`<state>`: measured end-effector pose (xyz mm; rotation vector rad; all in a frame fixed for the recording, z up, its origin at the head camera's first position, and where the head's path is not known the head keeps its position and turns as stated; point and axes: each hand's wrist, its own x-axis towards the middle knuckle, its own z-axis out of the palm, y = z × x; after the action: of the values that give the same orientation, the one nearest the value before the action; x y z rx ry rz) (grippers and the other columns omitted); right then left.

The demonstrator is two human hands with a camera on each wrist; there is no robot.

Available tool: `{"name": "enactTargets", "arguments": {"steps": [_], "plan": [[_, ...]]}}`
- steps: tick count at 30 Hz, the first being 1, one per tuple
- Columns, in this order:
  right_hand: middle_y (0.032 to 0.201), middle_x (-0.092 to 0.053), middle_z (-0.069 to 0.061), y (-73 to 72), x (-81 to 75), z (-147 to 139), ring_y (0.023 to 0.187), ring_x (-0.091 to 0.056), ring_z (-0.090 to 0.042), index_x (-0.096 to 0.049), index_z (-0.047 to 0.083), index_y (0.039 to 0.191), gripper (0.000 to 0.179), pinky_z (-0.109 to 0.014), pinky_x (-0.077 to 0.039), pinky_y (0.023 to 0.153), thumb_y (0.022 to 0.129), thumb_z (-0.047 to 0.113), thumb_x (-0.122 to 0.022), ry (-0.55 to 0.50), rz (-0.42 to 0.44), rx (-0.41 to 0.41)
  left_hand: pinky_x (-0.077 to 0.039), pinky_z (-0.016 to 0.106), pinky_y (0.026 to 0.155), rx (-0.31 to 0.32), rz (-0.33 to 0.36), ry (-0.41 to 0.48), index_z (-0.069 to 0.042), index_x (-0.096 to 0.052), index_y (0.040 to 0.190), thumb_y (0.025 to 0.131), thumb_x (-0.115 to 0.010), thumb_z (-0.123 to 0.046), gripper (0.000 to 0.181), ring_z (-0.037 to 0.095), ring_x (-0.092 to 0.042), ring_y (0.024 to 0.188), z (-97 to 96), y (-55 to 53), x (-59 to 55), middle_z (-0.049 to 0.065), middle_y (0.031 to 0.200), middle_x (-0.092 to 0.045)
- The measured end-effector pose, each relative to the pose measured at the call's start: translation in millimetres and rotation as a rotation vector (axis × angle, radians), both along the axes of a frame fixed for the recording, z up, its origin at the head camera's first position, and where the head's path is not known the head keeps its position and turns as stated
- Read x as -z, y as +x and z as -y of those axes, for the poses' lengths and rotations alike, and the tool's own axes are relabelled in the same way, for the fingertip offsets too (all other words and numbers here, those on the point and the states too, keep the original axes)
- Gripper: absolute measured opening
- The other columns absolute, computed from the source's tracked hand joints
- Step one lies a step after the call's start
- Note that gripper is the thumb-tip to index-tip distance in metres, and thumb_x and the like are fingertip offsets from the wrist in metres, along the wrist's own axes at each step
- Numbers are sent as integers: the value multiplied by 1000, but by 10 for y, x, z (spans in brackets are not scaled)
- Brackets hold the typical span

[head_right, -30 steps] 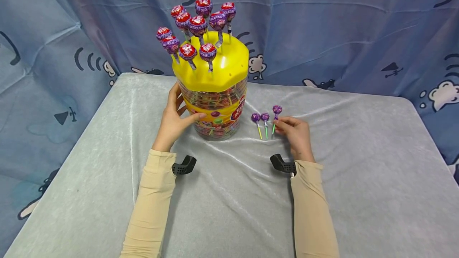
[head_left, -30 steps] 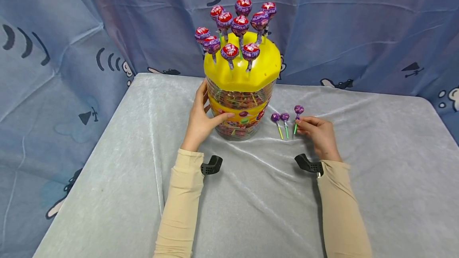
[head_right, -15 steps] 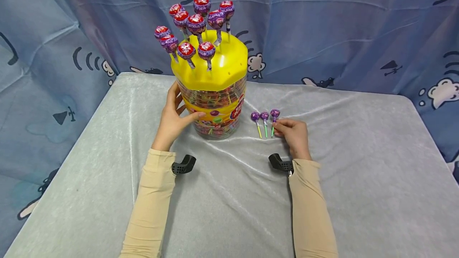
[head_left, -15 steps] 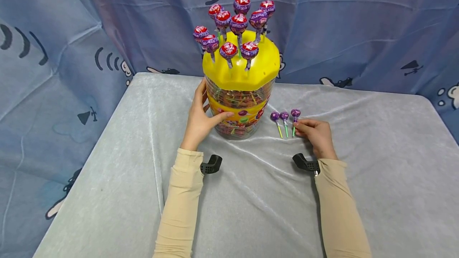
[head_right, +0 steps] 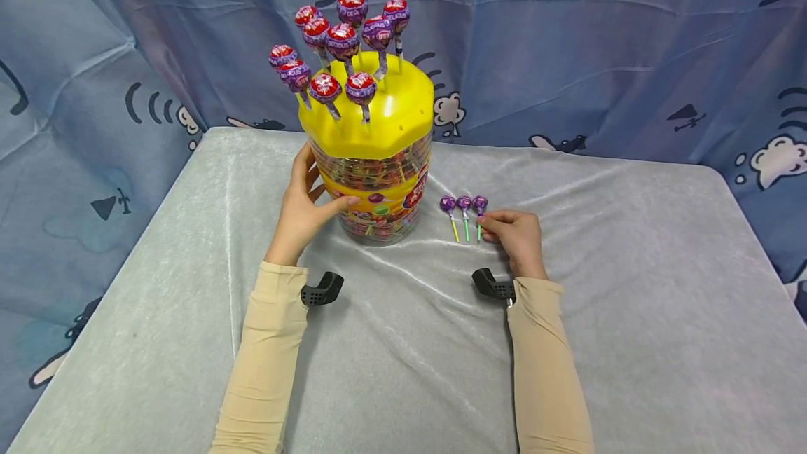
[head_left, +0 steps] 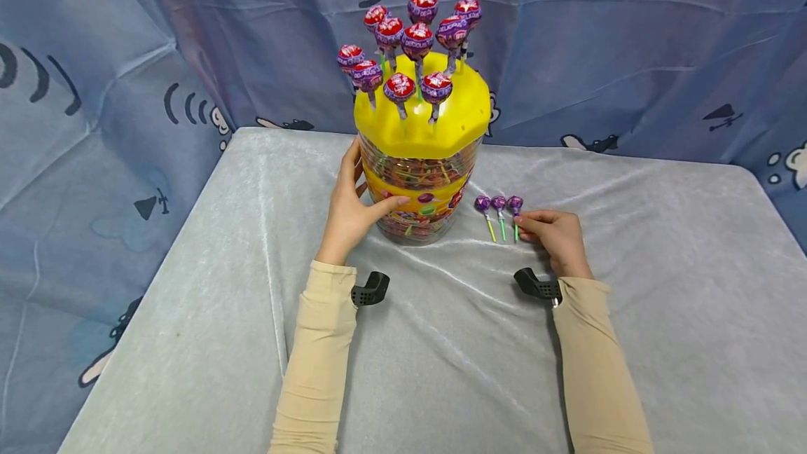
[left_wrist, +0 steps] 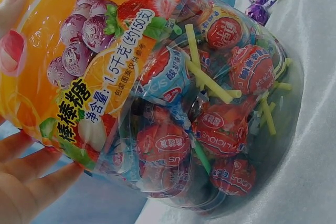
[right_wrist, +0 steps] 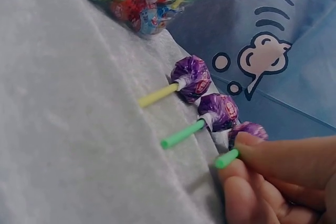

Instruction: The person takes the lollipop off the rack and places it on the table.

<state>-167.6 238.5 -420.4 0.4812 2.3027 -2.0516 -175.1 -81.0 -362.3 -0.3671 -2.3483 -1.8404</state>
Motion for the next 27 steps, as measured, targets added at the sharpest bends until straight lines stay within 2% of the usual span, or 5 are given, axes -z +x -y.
{"name": "enactTargets", "arguments": {"steps": [5,9,12,20,27], "plan": [[69,-67,6,0,16,1,59,-63,-3,-65,-15,100,22,-17,-54,59,83,-1,-69,42,-1,-4,-33,41,107,0,-4,-3,-21,-15,152,78,-79,-18,98,20,-28,137,0,-1,-2,0,153,-22],[70,-68,4,8,12,9,59,-64,-5,-70,-7,89,8,-18,-54,59,81,-5,-70,8,-33,-9,-33,40,107,-2,-2,-3,-20,-15,152,78,-79,-18,98,21,-28,137,-1,3,-7,0,153,-22],[70,-68,4,15,0,11,59,-65,-6,-71,-3,85,5,-18,-54,60,81,-6,-69,-14,-44,-17,-33,39,107,-2,3,-2,-20,-15,152,79,-79,-19,97,20,-28,137,1,6,-11,0,153,-23],[72,-69,2,16,-8,9,62,-65,-4,-57,-23,107,30,-18,-54,62,83,-6,-66,35,-53,-19,-31,41,108,3,4,6,-22,-15,152,79,-78,-21,97,21,-27,137,10,3,-2,-1,153,-22],[70,-68,1,15,-37,19,62,-65,-7,-60,-21,102,26,-18,-55,61,82,-7,-67,-33,-107,15,-33,40,107,1,4,0,-21,-15,152,78,-79,-20,98,20,-29,136,7,6,-8,-1,153,-23]]}}
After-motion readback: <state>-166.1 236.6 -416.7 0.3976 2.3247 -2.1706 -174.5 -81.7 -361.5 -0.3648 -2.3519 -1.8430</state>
